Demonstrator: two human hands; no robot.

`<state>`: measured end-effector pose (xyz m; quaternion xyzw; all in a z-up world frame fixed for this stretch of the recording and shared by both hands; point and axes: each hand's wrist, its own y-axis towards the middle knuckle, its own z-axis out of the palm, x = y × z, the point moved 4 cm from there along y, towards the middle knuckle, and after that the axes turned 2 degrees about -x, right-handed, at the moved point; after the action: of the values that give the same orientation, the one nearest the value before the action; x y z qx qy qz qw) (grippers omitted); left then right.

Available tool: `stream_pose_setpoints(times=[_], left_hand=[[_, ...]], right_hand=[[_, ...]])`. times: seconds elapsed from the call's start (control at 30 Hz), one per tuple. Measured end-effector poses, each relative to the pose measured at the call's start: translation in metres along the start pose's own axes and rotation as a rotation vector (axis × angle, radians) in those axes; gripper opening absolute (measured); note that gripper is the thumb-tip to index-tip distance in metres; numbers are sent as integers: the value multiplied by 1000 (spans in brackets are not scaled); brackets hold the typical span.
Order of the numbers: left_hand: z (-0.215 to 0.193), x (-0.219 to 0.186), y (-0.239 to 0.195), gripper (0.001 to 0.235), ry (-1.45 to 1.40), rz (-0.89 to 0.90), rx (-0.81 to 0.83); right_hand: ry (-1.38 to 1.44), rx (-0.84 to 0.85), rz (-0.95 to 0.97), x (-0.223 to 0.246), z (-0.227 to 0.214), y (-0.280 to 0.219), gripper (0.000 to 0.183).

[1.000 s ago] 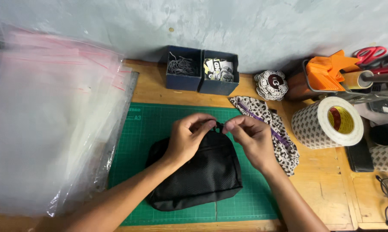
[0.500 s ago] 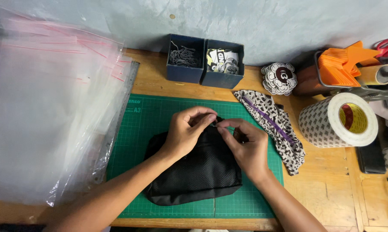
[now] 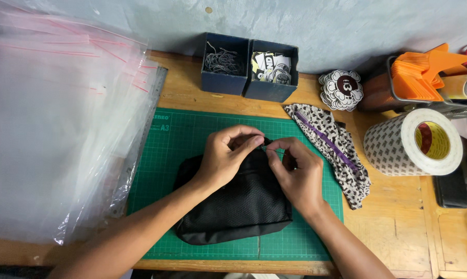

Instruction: The person brushes a black bag with a purple brush, attaches a decorative keychain to the zipper, places the bag into a clear plastic bag, seals it, and puts it into a basket.

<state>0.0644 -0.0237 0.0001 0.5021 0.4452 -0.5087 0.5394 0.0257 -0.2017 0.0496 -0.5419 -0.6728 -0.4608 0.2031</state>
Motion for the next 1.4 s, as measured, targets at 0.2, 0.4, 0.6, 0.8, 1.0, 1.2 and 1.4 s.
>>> stream_pose_setpoints(times=[0.2,0.4,0.6,0.8,1.0,1.2,1.4], left_hand=[[0,0,-1,16,-21,-18,6],[0,0,-1,16,-25,-27,12],[-2,-4,0,13,-13,-22,24],[-2,1,-1,14,-32,-24,12],[-4,-1,0,15,-72,-41,-3],[-5,-1,0,17,-77,-12,-15],[-4,-5,0,17,-85,-19,-21]], right_hand=[[18,-6,3,6,2,1,11],[-11,4,-17,6,1,1,9],[-47,27,-53,-1,5,1,6],[-92,11,-119,5,7,0,7],[-30,12,-182,12,7,4,7],[-2,21,-125,17,7,5,8],[-6,11,-30,12,4,4,10]])
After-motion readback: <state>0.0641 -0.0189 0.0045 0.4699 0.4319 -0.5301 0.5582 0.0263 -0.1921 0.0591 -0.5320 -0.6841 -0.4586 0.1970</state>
